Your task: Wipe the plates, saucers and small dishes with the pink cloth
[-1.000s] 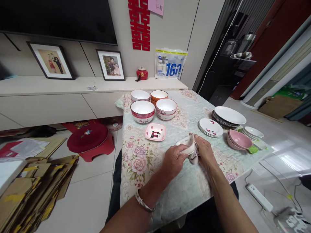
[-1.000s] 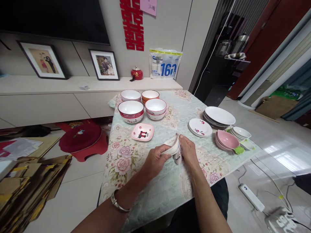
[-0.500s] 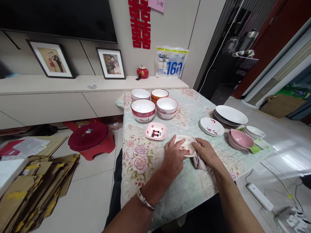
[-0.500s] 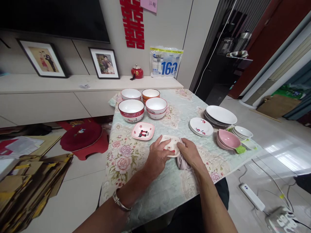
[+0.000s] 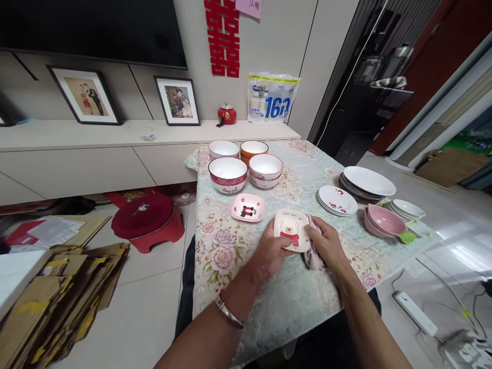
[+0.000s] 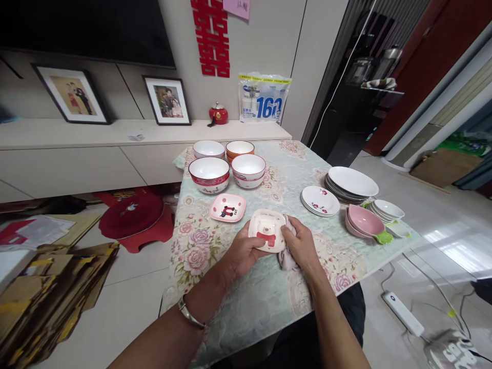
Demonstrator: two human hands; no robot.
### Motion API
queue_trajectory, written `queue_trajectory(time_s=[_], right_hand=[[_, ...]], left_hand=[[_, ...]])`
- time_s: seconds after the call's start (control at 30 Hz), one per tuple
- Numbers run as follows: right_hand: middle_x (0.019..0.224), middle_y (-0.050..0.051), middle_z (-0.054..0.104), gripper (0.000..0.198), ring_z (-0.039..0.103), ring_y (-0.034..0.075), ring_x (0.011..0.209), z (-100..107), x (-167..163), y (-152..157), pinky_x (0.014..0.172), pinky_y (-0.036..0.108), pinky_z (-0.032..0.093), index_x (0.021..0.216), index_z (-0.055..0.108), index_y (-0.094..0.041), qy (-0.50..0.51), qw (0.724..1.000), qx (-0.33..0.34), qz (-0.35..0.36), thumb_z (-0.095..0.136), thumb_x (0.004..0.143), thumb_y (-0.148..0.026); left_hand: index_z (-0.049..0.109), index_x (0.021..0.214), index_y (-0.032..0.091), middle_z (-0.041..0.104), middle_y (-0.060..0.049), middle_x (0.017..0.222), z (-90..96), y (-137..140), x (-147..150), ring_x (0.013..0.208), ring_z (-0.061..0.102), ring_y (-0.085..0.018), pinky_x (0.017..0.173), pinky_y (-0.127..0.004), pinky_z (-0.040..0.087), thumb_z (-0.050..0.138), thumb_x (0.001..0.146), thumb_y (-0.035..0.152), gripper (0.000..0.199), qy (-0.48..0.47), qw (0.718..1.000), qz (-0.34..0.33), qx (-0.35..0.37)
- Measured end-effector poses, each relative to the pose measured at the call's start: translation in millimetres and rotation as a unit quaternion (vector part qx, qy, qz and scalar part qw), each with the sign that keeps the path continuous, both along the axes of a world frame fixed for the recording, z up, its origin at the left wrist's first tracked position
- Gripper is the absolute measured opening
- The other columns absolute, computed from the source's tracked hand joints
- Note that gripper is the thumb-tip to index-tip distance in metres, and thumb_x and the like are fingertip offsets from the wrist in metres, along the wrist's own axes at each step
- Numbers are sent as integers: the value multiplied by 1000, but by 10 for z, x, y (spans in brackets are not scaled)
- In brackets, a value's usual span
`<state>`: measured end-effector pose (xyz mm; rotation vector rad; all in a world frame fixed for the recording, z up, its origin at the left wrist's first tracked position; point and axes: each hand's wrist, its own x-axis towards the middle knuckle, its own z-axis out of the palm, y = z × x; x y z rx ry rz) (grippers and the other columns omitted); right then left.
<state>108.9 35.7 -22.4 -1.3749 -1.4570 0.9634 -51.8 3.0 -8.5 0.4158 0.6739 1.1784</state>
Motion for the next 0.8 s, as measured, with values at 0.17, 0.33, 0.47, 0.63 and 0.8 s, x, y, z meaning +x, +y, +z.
queue_trajectory(time_s=[0.17, 0.33, 0.47, 0.63, 0.8], right_hand=[[130, 11, 64, 49, 54, 30, 123, 126, 77, -7, 109, 49, 35, 126, 67, -20, -72, 995, 72, -8, 54, 89, -50], [126, 11, 56, 45, 49, 27, 124, 370, -5, -89, 109, 49, 36, 133, 61, -22, -134, 971, 198, -16, 51, 93, -38], [133, 14, 48, 39, 46, 29, 125, 431, -167, -152, 105, 51, 40, 128, 64, -22, -223, 932, 276, 72, 60, 90, -32], [128, 15, 53, 27, 48, 30, 119, 375, -233, -167, 95, 49, 47, 116, 69, -20, -337, 877, 309, 146, 57, 92, -20], [121, 14, 62, 26, 57, 27, 109, 296, -257, -126, 89, 45, 53, 113, 69, -18, -369, 869, 277, 179, 49, 96, -16]], left_hand=[[53, 116, 20, 69, -9, 112, -57, 41, -29, 98, 67, -29, 86, -47, 54, 60, 47, -2, 73, -34, 999, 22, -2], [53, 119, 20, 68, -9, 113, -57, 28, -24, 100, 65, -30, 86, -48, 54, 57, 47, -2, 75, -39, 999, -1, 8], [53, 121, 21, 68, -6, 101, -23, -7, -34, 92, 65, -26, 79, -42, 54, 56, 49, 0, 75, -48, 998, -25, 33], [53, 118, 21, 66, -4, 100, 1, -17, -35, 87, 64, -23, 73, -37, 54, 57, 50, 2, 71, -27, 999, -34, 32], [53, 117, 21, 63, 0, 88, -8, -14, 1, 78, 60, -17, 66, -29, 49, 55, 47, 2, 72, -23, 999, -16, 21]])
